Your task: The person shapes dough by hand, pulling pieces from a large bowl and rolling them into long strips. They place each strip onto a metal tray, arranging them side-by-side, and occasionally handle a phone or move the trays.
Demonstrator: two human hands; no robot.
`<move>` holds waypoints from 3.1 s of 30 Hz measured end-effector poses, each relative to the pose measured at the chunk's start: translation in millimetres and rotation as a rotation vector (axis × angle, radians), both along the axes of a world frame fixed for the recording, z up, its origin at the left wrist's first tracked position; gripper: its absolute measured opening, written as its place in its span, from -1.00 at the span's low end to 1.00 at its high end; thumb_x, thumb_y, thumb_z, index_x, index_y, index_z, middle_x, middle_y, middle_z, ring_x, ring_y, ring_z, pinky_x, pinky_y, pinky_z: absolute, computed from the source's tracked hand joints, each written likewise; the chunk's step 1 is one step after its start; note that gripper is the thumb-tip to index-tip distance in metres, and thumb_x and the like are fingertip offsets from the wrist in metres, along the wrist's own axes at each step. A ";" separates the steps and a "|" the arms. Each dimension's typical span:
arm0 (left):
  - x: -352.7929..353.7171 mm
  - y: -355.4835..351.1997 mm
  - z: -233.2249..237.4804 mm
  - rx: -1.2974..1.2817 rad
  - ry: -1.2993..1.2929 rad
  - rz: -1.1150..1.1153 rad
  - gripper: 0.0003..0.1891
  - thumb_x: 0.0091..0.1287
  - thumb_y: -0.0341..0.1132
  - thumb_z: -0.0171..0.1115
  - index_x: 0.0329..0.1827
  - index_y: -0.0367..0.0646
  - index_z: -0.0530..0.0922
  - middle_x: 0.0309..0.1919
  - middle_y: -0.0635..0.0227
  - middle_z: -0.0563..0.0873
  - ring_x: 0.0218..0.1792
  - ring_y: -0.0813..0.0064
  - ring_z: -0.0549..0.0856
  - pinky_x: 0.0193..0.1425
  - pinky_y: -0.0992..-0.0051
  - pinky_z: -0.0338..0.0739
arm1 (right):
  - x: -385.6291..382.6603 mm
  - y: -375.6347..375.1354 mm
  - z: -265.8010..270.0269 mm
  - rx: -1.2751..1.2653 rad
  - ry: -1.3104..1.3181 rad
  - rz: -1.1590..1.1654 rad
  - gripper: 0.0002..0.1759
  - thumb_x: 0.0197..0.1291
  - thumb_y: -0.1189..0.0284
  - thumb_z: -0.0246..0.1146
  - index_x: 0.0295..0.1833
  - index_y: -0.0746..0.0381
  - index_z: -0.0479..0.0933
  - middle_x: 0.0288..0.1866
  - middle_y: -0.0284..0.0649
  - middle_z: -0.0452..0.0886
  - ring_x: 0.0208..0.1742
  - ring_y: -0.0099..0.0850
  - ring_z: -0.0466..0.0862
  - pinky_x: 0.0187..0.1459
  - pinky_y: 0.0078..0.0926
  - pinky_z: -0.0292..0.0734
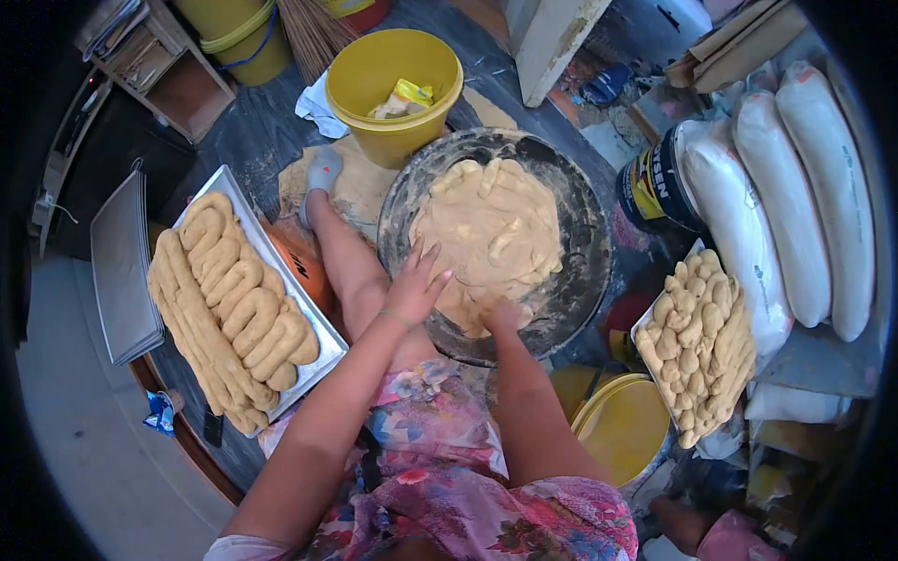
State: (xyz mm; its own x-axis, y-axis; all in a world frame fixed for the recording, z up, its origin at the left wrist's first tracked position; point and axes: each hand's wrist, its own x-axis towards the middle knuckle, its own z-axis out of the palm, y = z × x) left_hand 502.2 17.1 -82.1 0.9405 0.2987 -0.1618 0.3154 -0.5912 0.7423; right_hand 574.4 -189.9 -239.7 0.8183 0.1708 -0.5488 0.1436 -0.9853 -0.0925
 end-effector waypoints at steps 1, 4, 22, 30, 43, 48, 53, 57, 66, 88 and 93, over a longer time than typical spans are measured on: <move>1.5 0.3 -0.3 -0.023 -0.027 -0.005 -0.38 0.38 0.03 -0.02 0.38 -0.17 0.23 0.42 -0.08 0.08 0.37 -0.06 0.20 0.41 0.22 0.13 | 3.2 5.2 -7.2 0.083 -0.046 -0.045 -0.44 -0.11 0.28 0.27 0.07 0.29 0.47 0.07 0.04 0.52 0.12 -0.05 0.50 0.16 -0.19 0.37; 9.2 -3.0 7.4 -0.153 -0.012 -0.013 -0.39 0.38 0.02 -0.01 0.38 -0.17 0.22 0.41 -0.07 0.08 0.38 -0.02 0.20 0.41 0.26 0.14 | 25.3 21.5 -25.9 0.292 -0.151 -0.075 -0.48 -0.06 0.33 0.26 0.10 0.20 0.46 0.03 -0.05 0.53 0.12 -0.08 0.49 0.16 -0.17 0.36; 29.4 -11.1 -17.3 -0.344 -0.053 0.068 -0.44 0.40 -0.06 0.00 0.32 -0.28 0.25 0.29 -0.07 0.29 0.35 0.08 0.27 0.41 0.35 0.13 | 42.4 24.4 -16.1 0.094 -0.081 0.486 -0.56 0.15 0.43 0.06 0.19 0.01 0.39 0.22 -0.32 0.37 0.32 -0.30 0.27 0.30 0.05 0.04; 28.8 -13.1 -14.2 -0.399 -0.039 0.086 -0.44 0.40 -0.07 0.01 0.32 -0.29 0.26 0.26 -0.05 0.34 0.32 0.10 0.32 0.39 0.37 0.17 | 46.4 21.7 -23.4 0.226 -0.106 0.461 -0.66 0.09 0.37 0.11 0.03 0.07 0.53 0.17 -0.26 0.42 0.22 -0.21 0.38 0.24 -0.02 0.17; 25.6 -14.2 -21.0 -0.581 -0.029 0.146 -0.42 0.39 -0.03 0.01 0.31 -0.31 0.27 0.17 -0.07 0.47 0.24 0.17 0.45 0.30 0.38 0.29 | 101.9 -100.0 103.2 1.656 -0.022 -1.011 -0.75 0.27 0.29 -0.06 -0.04 0.20 0.32 -0.22 -0.15 0.55 -0.05 -0.20 0.58 -0.09 -0.12 0.52; 20.3 -13.6 -14.8 -0.303 0.028 -0.023 -0.39 0.33 -0.05 0.10 0.33 -0.23 0.26 0.16 -0.03 0.47 0.16 0.08 0.51 0.24 0.34 0.37 | 83.4 -65.1 182.8 1.899 0.051 -0.775 -0.82 0.30 0.32 -0.05 -0.11 0.19 0.30 -0.21 -0.14 0.57 -0.05 -0.20 0.59 -0.01 -0.08 0.50; 24.7 -24.5 7.7 -0.110 0.243 -0.230 -0.38 0.15 -0.12 0.30 0.27 -0.12 0.36 0.12 0.05 0.52 0.13 0.09 0.53 0.19 0.30 0.42 | 28.3 -6.2 179.7 1.397 0.034 -0.412 -0.80 0.16 0.42 0.08 -0.14 0.29 0.43 -0.22 -0.19 0.56 -0.19 -0.47 0.54 -0.15 -0.50 0.45; 23.8 -24.3 -62.1 -0.301 0.022 -0.464 -0.35 0.06 -0.11 0.38 0.26 0.00 0.39 0.13 0.11 0.49 0.07 0.12 0.56 0.14 0.30 0.44 | -9.3 18.1 172.7 1.312 0.230 0.012 -0.79 0.07 0.54 0.09 -0.14 0.31 0.44 -0.22 -0.27 0.50 -0.14 -0.48 0.51 -0.09 -0.54 0.42; 31.0 -22.1 -29.0 -0.716 0.320 -0.347 -0.47 0.16 0.00 0.35 0.01 -0.25 0.55 -0.15 0.21 0.68 -0.11 0.38 0.63 0.05 0.42 0.47 | 84.6 -23.2 32.5 1.336 0.244 -1.148 -0.51 0.26 0.16 0.07 0.20 0.20 0.32 0.11 -0.16 0.39 0.01 -0.24 0.46 -0.01 -0.12 0.47; 39.6 -15.7 -9.3 -1.245 0.080 -0.184 -0.40 0.22 -0.14 0.31 0.24 -0.24 0.34 0.12 0.27 0.51 0.15 0.48 0.47 0.23 0.49 0.34 | 91.6 11.6 227.0 1.599 0.353 -0.583 -0.39 0.15 0.20 0.24 0.23 0.29 0.29 -0.55 -0.39 0.42 -0.69 -0.65 0.39 -0.72 -0.77 0.24; 49.2 -16.7 -52.4 -1.094 0.157 0.386 -0.13 0.24 0.10 0.20 0.39 -0.34 0.05 0.26 0.09 0.38 0.29 0.34 0.36 0.35 0.43 0.22 | 61.1 8.3 215.2 1.013 0.787 -0.156 -0.45 0.18 0.31 0.22 0.25 0.28 0.34 -0.39 -0.34 0.51 -0.50 -0.63 0.46 -0.51 -0.70 0.36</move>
